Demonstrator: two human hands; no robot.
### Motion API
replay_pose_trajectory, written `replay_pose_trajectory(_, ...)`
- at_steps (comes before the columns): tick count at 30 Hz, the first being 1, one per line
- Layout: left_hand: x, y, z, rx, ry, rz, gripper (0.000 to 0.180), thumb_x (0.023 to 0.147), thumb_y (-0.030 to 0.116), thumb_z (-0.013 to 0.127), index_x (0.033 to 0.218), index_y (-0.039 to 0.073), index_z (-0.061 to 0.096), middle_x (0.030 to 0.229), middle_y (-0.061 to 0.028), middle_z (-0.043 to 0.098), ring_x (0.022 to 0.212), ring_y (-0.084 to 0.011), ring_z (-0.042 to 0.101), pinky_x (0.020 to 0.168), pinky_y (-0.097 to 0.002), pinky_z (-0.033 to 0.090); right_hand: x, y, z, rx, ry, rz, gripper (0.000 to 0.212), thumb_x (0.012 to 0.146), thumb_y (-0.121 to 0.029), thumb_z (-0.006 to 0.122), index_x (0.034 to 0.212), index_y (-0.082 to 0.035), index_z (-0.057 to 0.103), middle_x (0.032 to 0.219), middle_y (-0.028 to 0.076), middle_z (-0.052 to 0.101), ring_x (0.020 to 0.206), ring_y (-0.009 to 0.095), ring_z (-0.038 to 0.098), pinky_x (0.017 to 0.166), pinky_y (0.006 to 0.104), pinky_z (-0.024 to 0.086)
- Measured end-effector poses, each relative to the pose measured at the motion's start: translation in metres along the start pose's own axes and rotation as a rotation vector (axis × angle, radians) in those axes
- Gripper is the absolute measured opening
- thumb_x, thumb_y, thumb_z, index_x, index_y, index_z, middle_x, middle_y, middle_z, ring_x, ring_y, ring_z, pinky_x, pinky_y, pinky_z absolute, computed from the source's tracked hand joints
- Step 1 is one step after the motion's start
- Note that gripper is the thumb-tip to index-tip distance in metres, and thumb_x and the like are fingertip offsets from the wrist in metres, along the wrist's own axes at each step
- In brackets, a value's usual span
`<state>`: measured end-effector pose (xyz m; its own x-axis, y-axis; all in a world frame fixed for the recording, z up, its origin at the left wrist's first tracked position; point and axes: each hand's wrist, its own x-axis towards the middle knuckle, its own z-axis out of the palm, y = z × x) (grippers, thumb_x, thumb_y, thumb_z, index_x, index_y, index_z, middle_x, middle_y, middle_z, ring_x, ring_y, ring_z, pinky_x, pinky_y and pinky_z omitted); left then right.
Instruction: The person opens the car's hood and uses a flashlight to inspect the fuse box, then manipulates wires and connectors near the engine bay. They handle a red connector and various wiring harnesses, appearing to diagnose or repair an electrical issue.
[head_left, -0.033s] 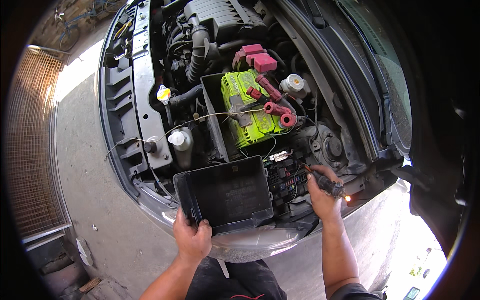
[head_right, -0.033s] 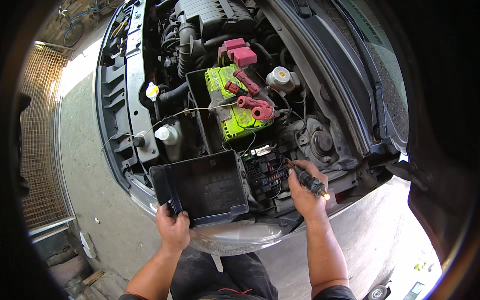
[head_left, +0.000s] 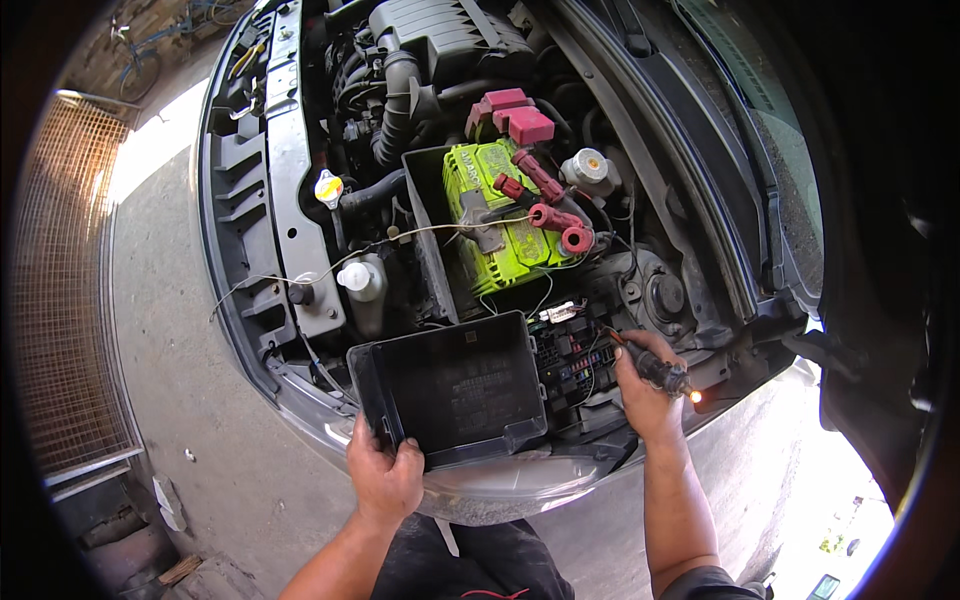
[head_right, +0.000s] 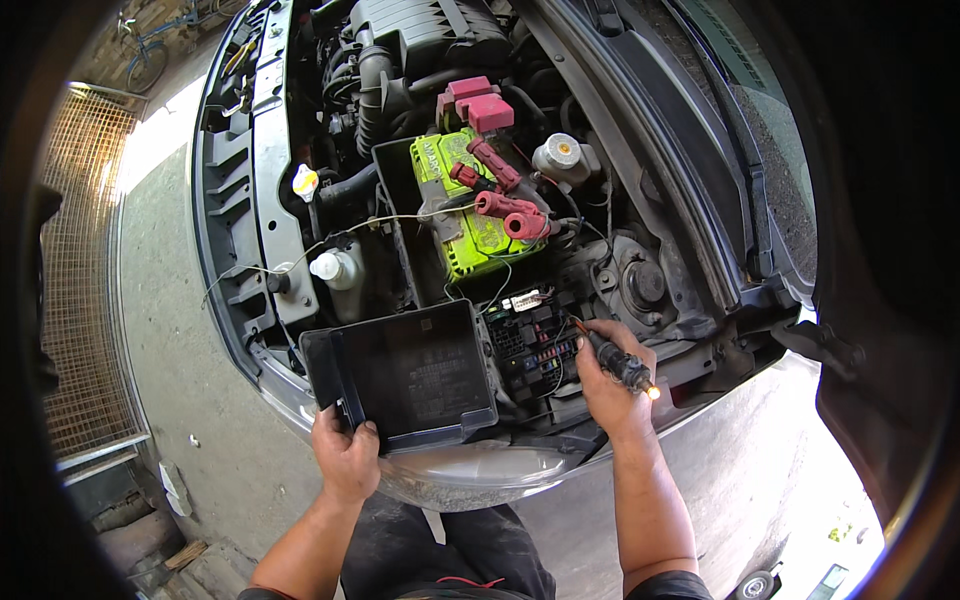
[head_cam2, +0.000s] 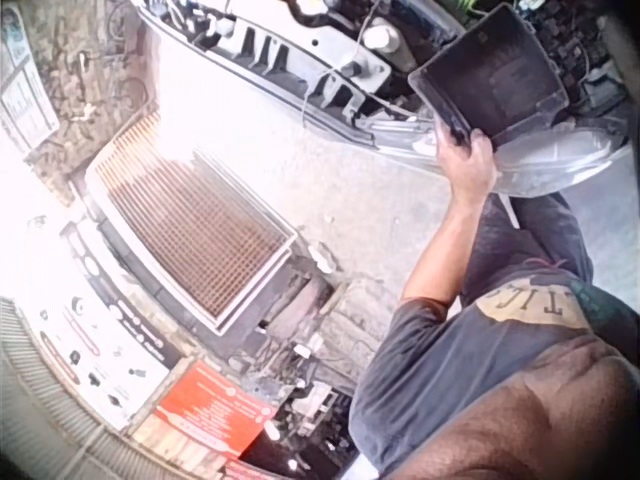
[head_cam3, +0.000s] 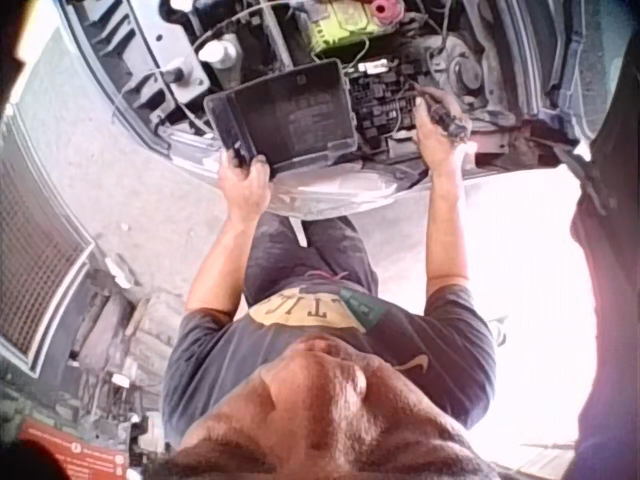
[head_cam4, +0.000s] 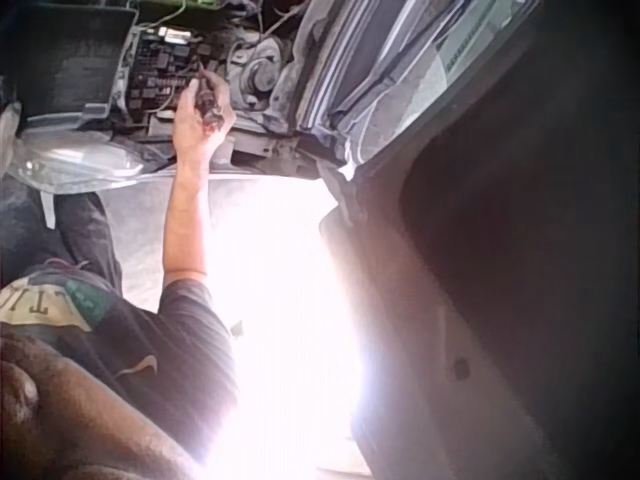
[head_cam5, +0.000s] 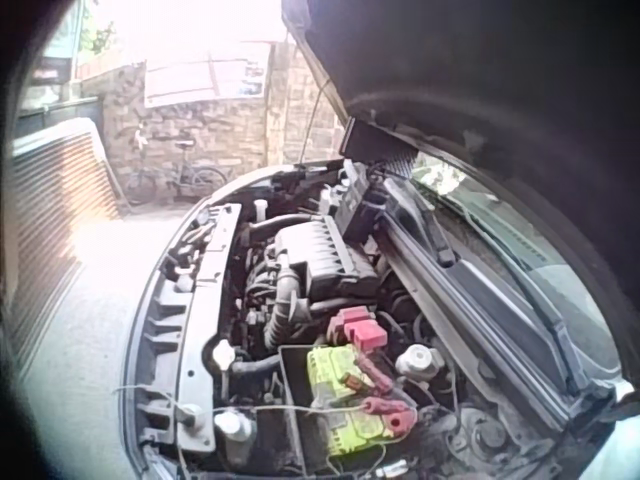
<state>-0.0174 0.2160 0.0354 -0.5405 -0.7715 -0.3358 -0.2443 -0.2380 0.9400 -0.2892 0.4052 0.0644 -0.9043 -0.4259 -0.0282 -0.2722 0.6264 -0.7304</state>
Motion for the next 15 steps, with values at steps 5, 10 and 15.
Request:
replay_pose_trajectory(5, 0.003, 0.002, 0.001, 0.046, -0.028, 0.032, 0.059, 0.086, -0.008, 0.051, 0.146, -0.009, 0.052, 0.123, -0.0146, 0.069, 0.111, -0.0184, 0.068, 0.100, -0.0323, 0.054, 0.001, 0.000, -0.003, 0.003, -0.015, 0.017, 0.023, 0.094, -0.012, 0.075, 0.113, 0.000, 0.076, 0.093, 0.013, 0.078, 0.084, 0.020, 0.073, 0.079, 0.0365, 0.057)
replay_pose_trajectory(10, 0.009, 0.007, 0.006, -0.039, -0.034, 0.036, 0.065, 0.086, -0.008, 0.051, 0.151, -0.010, 0.048, 0.126, -0.0157, 0.069, 0.115, -0.0196, 0.068, 0.104, -0.0331, 0.054, 0.003, 0.001, -0.001, -0.020, 0.010, -0.011, 0.021, 0.094, -0.011, 0.075, 0.112, 0.001, 0.076, 0.092, 0.014, 0.078, 0.082, 0.021, 0.074, 0.079, 0.0360, 0.057)
replay_pose_trajectory(15, 0.008, -0.008, 0.000, -0.101, -0.042, -0.001, 0.068, 0.088, -0.009, 0.050, 0.156, -0.010, 0.043, 0.131, -0.0167, 0.066, 0.116, -0.0198, 0.068, 0.103, -0.0319, 0.054, 0.003, 0.002, 0.003, -0.038, 0.033, -0.060, 0.020, 0.093, -0.008, 0.076, 0.111, 0.002, 0.075, 0.092, 0.017, 0.079, 0.082, 0.024, 0.076, 0.079, 0.0351, 0.058)
